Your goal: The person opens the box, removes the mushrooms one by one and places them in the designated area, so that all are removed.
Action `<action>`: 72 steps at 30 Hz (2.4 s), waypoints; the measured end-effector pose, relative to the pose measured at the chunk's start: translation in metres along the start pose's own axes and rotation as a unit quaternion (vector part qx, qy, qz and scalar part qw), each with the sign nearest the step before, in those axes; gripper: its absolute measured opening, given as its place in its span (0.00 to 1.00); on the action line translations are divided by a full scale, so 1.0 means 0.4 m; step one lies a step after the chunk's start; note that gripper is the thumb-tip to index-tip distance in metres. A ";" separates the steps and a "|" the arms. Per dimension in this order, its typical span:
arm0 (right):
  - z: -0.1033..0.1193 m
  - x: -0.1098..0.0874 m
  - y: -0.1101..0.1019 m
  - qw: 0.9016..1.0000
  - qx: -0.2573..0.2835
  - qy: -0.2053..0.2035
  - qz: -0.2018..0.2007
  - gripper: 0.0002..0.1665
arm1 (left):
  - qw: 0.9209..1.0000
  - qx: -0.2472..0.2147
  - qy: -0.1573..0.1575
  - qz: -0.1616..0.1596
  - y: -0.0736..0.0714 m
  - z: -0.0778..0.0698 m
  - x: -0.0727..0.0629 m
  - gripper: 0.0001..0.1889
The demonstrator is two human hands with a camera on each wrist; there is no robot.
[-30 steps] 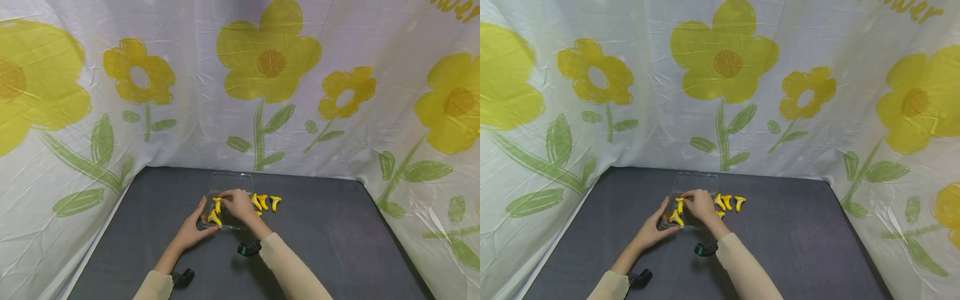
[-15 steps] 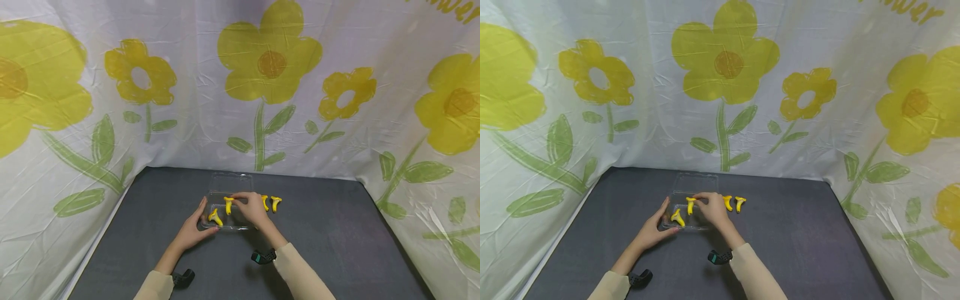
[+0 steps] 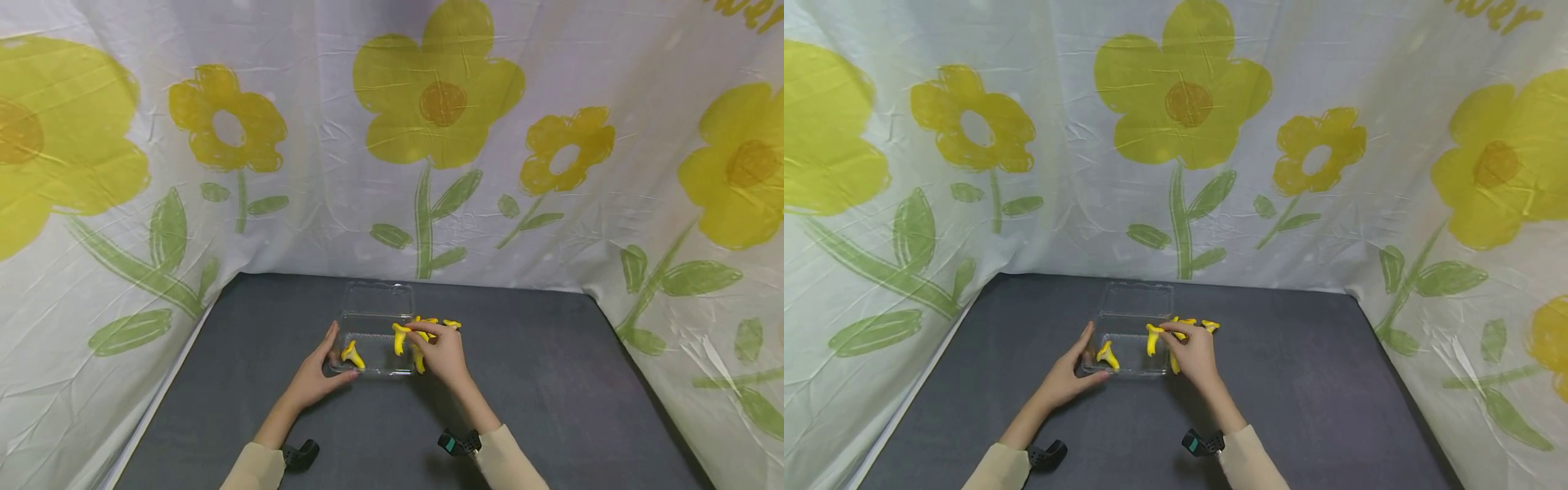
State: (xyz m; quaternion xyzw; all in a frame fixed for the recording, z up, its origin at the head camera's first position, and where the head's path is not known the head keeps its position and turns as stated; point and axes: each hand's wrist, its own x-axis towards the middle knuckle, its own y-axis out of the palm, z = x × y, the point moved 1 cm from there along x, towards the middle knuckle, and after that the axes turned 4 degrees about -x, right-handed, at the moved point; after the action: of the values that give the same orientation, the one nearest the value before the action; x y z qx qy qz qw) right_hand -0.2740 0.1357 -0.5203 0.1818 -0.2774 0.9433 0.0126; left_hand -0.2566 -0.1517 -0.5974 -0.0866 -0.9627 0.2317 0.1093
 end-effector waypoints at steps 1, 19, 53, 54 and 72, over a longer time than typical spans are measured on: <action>-0.006 -0.006 -0.010 1.000 0.004 0.008 -0.008 0.09 | 1.000 -0.002 0.000 0.000 0.000 0.000 0.000 0.61; -0.171 -0.108 -0.092 0.989 0.000 0.119 -0.089 0.10 | 1.000 0.004 -0.011 0.003 0.001 -0.002 0.002 0.62; -0.212 -0.127 -0.047 0.994 -0.064 0.036 -0.076 0.14 | 1.000 0.002 -0.005 0.004 0.003 0.002 -0.001 0.61; -0.213 -0.127 -0.047 0.994 -0.064 0.033 -0.078 0.14 | 1.000 0.002 -0.005 0.004 0.003 0.001 0.000 0.61; -0.212 -0.129 -0.048 0.995 -0.043 0.042 -0.080 0.22 | 1.000 0.000 -0.002 0.002 0.003 0.002 0.000 0.62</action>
State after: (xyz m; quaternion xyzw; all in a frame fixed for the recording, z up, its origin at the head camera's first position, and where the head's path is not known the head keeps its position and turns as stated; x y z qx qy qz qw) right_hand -0.2519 0.2008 -0.5946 0.1634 -0.3016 0.9331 0.1077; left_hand -0.2568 -0.1510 -0.5987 -0.0883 -0.9628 0.2319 0.1070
